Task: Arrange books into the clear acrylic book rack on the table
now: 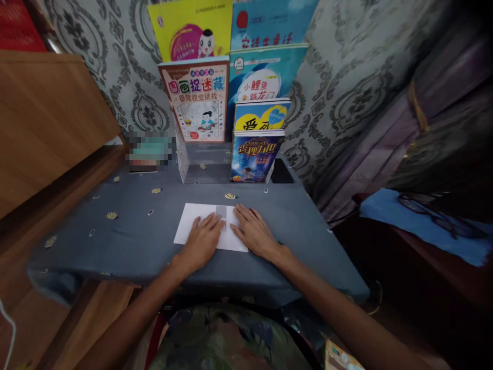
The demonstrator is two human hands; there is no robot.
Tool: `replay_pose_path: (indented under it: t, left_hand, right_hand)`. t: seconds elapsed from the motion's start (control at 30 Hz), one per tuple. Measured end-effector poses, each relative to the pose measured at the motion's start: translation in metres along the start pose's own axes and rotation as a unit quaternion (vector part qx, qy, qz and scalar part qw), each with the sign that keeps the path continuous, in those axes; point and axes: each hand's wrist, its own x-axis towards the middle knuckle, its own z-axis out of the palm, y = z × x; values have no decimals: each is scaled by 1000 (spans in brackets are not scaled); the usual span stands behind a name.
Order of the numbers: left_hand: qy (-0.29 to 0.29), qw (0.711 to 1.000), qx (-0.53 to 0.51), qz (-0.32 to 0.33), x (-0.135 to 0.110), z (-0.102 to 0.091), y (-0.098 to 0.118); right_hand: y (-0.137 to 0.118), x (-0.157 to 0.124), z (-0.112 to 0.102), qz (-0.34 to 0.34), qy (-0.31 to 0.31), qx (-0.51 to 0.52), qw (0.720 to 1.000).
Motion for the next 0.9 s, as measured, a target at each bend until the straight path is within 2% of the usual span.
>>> replay_pose_path:
  t: [0.07,0.13,0.3,0.37,0.43,0.57,0.6,0.67,0.8,0.9]
  left_hand:
    - [2,1000,-12,16,5,5,6]
    - [3,1000,-11,7,10,6,-6]
    - [-5,998,-4,-55,11,-12,-80]
    - [-26,998,-44,-42,9,-22,-104]
    - [-33,995,-85,-31,6,-30,-117]
    - [-5,993,-109,-48,7,-33,-120]
    - [0,993,-108,-50,7,-32,-118]
    - [3,993,-104,-52,7,-30,-116]
    - [11,994,-87,-61,5,-24,-114]
    - [17,995,-71,-61,4,-21,-113]
  right_hand:
    - [0,0,1,1,1,-3,1000]
    - [2,0,2,0,4,-5,1000]
    - [3,-2,0,1,-6,-17,1000]
    - [-5,3,-4,8,-12,-27,1000]
    - [-22,17,-8,-5,-23,-34,999]
    - [-68,59,-4,-169,-75,20,983]
    - [-79,68,-1,-187,-79,27,979]
    - [-99,77,6,-176,-64,18,982]
    - [-119,62,7,-191,-67,37,979]
    - [-115,40,-2,-210,-81,66,972]
